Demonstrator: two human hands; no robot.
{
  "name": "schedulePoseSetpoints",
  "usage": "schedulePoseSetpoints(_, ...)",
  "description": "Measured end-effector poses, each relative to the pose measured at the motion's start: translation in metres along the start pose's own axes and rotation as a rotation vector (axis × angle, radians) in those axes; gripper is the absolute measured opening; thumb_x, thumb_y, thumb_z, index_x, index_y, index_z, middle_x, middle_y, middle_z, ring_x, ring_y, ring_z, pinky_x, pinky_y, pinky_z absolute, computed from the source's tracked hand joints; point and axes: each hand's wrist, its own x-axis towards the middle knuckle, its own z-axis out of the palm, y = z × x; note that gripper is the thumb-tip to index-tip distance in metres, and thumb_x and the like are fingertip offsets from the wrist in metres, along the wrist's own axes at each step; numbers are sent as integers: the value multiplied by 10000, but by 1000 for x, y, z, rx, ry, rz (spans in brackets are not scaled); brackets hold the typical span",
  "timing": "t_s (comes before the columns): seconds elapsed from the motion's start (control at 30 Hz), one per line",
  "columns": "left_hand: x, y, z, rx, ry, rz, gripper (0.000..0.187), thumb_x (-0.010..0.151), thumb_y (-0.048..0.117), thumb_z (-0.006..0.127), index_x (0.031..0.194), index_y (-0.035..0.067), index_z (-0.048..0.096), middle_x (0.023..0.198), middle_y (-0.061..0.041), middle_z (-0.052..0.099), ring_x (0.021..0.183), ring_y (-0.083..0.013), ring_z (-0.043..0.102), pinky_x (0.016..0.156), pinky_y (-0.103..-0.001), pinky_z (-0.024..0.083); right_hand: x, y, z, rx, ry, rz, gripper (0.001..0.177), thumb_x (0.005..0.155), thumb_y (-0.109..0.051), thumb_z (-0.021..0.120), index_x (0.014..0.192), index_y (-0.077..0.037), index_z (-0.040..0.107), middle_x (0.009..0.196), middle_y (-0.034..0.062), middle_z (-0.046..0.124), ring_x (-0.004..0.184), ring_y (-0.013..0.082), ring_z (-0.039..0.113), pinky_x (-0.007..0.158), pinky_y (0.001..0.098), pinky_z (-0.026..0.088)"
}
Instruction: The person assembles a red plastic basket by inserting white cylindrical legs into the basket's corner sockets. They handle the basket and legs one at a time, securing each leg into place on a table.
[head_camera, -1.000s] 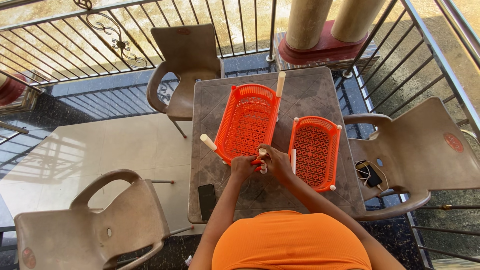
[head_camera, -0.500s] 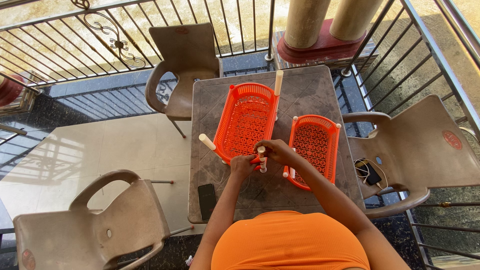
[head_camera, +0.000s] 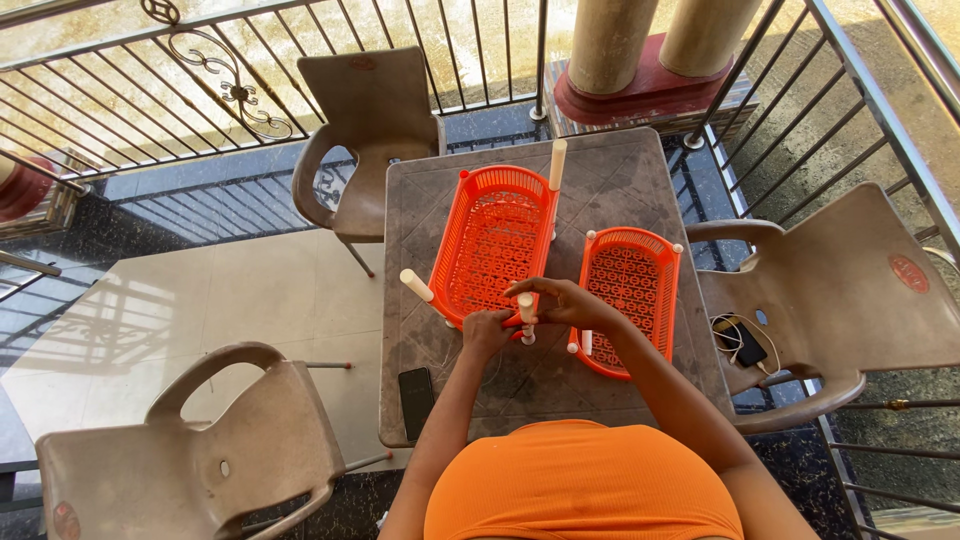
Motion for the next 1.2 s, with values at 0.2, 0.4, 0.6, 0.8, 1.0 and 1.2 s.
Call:
schedulePoseSetpoints(0.2, 5, -5, 4, 67, -45, 13, 322, 798, 556, 811, 897, 250, 796, 704, -46, 722, 701, -261, 718, 625, -434, 546, 28, 11, 12, 221, -129, 68, 347, 975, -182, 722, 1297, -55, 696, 1049, 62, 768, 943, 127, 695, 822, 299, 561)
schedulePoseSetpoints(0.4, 3, -4, -4, 50, -27, -29, 267, 797, 540, 792, 867, 284, 813, 604, -55, 670, 593, -259, 690, 551, -433, 523, 61, 53, 40, 230, 53, 126, 327, 1120, -229, 603, 966, 20, 749, 632, 24, 585, 484, 42, 443, 454, 251, 352)
schedulePoseSetpoints(0.6, 2, -1, -4, 44, -30, -4, 284, 845, 539, 783, 835, 256, 811, 593, -32, 649, 599, -232, 685, 559, -419, 520, 57, 65, 83, 78, 700, -105, 302, 1129, -245, 495, 947, -49, 634, 530, 5, 501, 418, 62, 417, 436, 263, 342)
schedulePoseSetpoints(0.8, 5, -3, -5, -25, 65, 28, 261, 773, 513, 798, 838, 260, 817, 627, -35, 677, 617, -250, 697, 578, -430, 537, 55, 49, 50, 227, 255, -3, 398, 1087, -415, 475, 1074, -62, 659, 582, 11, 523, 477, 75, 461, 486, 268, 383)
schedulePoseSetpoints(1.0, 6, 2, -14, 117, -29, 44, 344, 788, 532, 830, 908, 213, 788, 633, -70, 680, 630, -270, 697, 545, -443, 535, 62, 67, 16, 443, -194, 142, 538, 1017, -561, 526, 918, -64, 705, 522, -12, 525, 413, 56, 443, 436, 253, 367)
schedulePoseSetpoints(1.2, 3, 6, -18, -33, -25, 4, 205, 808, 479, 815, 864, 281, 803, 634, -42, 679, 621, -256, 684, 584, -437, 523, 52, 101, 75, 347, 549, -12, 512, 1052, -442, 632, 700, -85, 529, 567, -35, 380, 464, 43, 305, 424, 274, 264)
